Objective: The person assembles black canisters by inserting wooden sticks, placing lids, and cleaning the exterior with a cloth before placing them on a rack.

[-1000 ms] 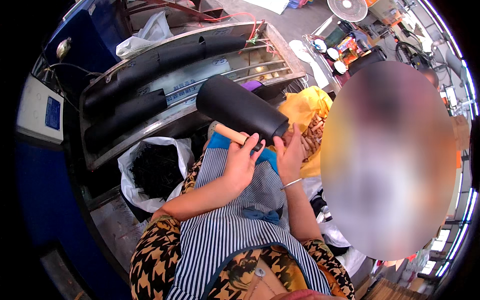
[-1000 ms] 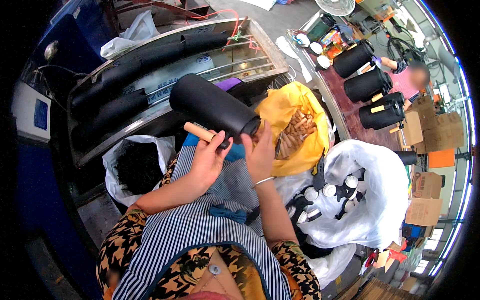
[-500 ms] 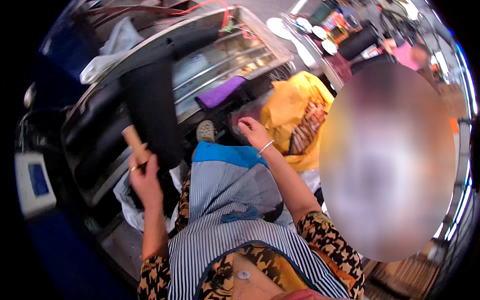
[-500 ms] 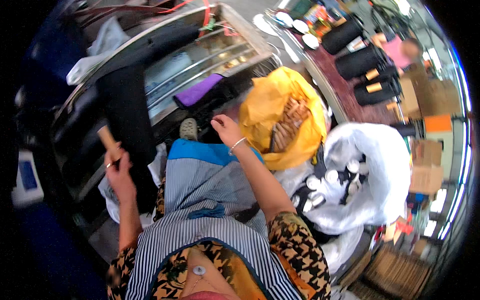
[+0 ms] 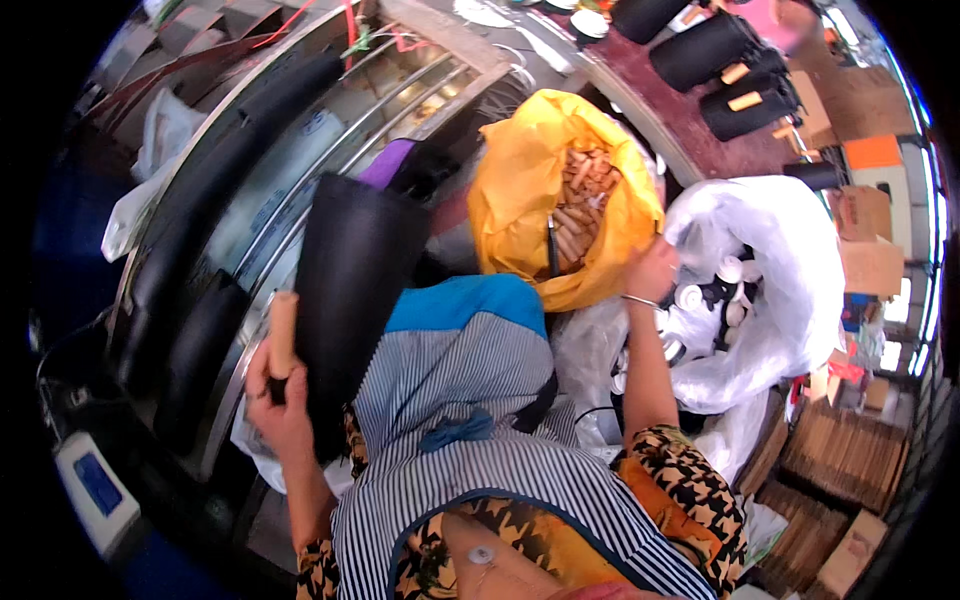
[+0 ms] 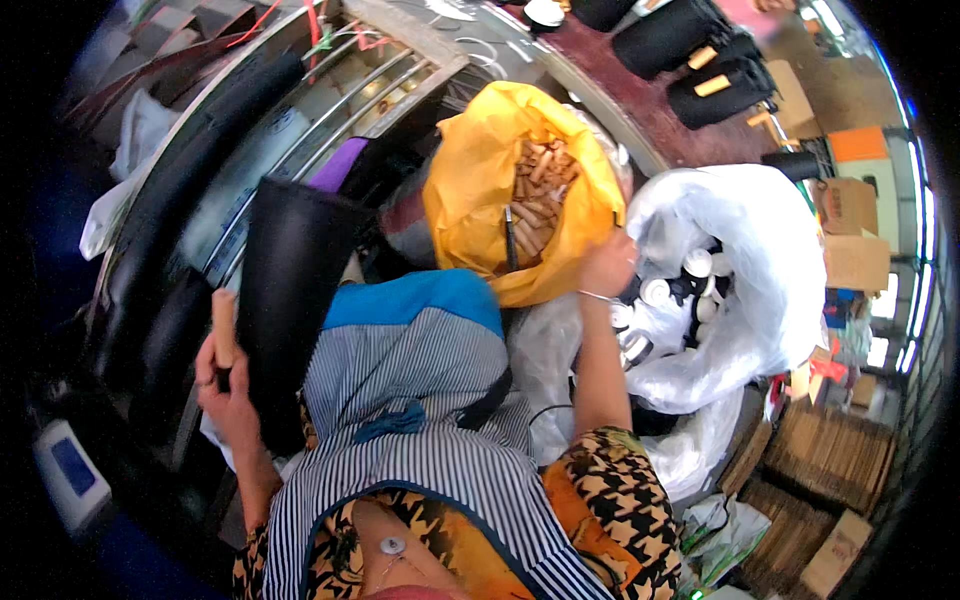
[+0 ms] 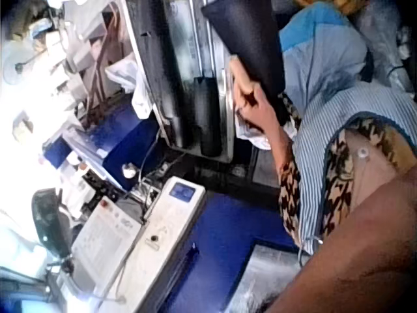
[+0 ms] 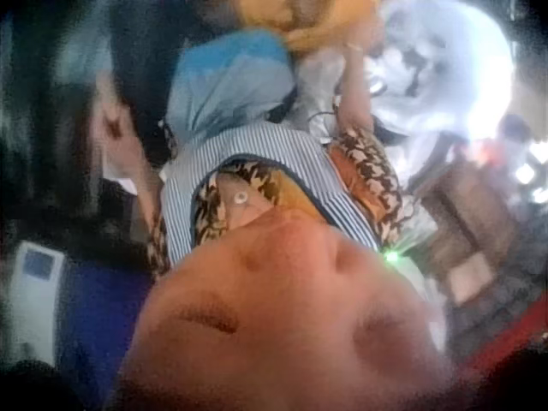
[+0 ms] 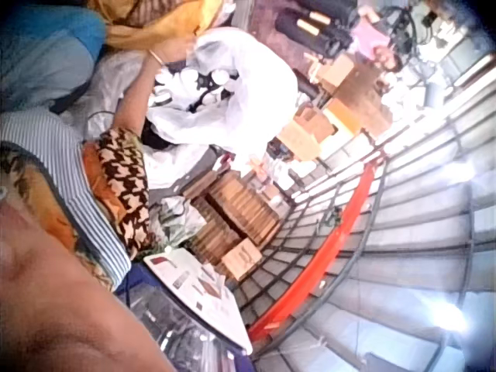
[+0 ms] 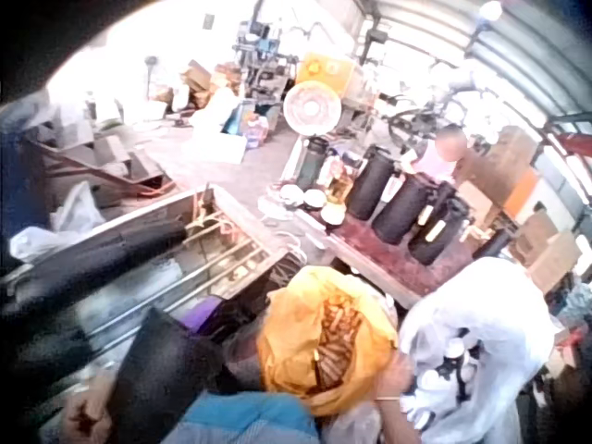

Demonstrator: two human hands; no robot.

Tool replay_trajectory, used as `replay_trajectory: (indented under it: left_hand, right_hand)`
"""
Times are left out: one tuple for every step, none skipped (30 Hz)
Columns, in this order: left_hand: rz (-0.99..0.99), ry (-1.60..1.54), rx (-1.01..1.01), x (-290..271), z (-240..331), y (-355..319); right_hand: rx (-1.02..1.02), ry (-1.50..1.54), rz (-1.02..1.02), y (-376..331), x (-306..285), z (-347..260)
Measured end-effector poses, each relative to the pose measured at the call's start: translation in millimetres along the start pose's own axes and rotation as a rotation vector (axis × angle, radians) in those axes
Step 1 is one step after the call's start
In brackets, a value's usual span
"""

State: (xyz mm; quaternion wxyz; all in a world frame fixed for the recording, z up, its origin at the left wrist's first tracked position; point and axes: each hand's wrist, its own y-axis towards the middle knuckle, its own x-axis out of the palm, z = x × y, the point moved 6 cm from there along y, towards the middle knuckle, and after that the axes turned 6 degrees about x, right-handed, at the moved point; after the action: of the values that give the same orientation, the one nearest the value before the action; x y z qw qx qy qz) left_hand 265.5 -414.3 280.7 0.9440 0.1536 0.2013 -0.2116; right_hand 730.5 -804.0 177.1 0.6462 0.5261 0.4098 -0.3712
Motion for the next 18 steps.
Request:
replay_trajectory:
  left_hand:
    - [0.009,-0.058,-0.028,9,3,-2]
    - [-0.014,-0.102,-0.044,17,8,-3]
    - [-0.029,-0.135,-0.058,25,11,-2]
    - [-0.033,-0.23,-0.072,33,16,-2]
    - [-0.04,-0.341,-0.079,41,20,-1]
    - [-0.001,-0.34,-0.074,43,26,0]
    - [0.02,-0.392,-0.055,47,33,1]
    - [0.055,-0.358,-0.036,50,40,1]
    - [0.067,-0.432,-0.063,55,46,-1]
    - [0.079,-0.466,-0.04,60,54,-3]
    - [0.091,-0.505,-0.013,65,62,-5]
    - [0.083,-0.451,0.014,69,70,-9]
    - [0.067,-0.465,0.011,76,76,-12]
    - [0.062,-0.507,0.045,80,83,-16]
    - [0.058,-0.536,0.041,85,88,-22]
    - [0.037,-0.557,0.04,88,92,-27]
    - [-0.013,-0.525,0.084,89,97,-32]
    - [-0.003,-0.481,0.133,85,101,-35]
  right_hand:
    - [0.059,-0.112,0.006,5,8,18]
    - [0.168,-0.191,-0.163,9,25,39]
    - [0.154,-0.195,-0.305,15,37,51]
    - [0.059,-0.122,-0.337,24,39,54]
    - [0.128,0.101,-0.275,31,29,60]
    - [0.307,0.33,-0.189,36,16,67]
    - [0.254,0.597,-0.036,38,-12,60]
    - [0.223,0.713,0.031,34,-39,47]
    - [0.157,0.819,-0.006,21,-66,23]
    - [0.115,0.899,-0.015,6,-95,-4]
    - [0.049,0.997,-0.01,-14,-128,-32]
    - [-0.028,1.079,-0.031,-44,-155,-62]
    - [-0.137,1.255,-0.316,-79,-171,-94]
    - [-0.603,0.865,-0.004,-114,-206,-143]
    - [-0.668,1.359,-0.292,-137,-214,-171]
    - [-1.133,1.059,-0.183,-161,-231,-197]
    - [-1.231,0.999,-0.033,-171,-241,-205]
    - [-1.171,1.138,-0.043,-168,-246,-211]
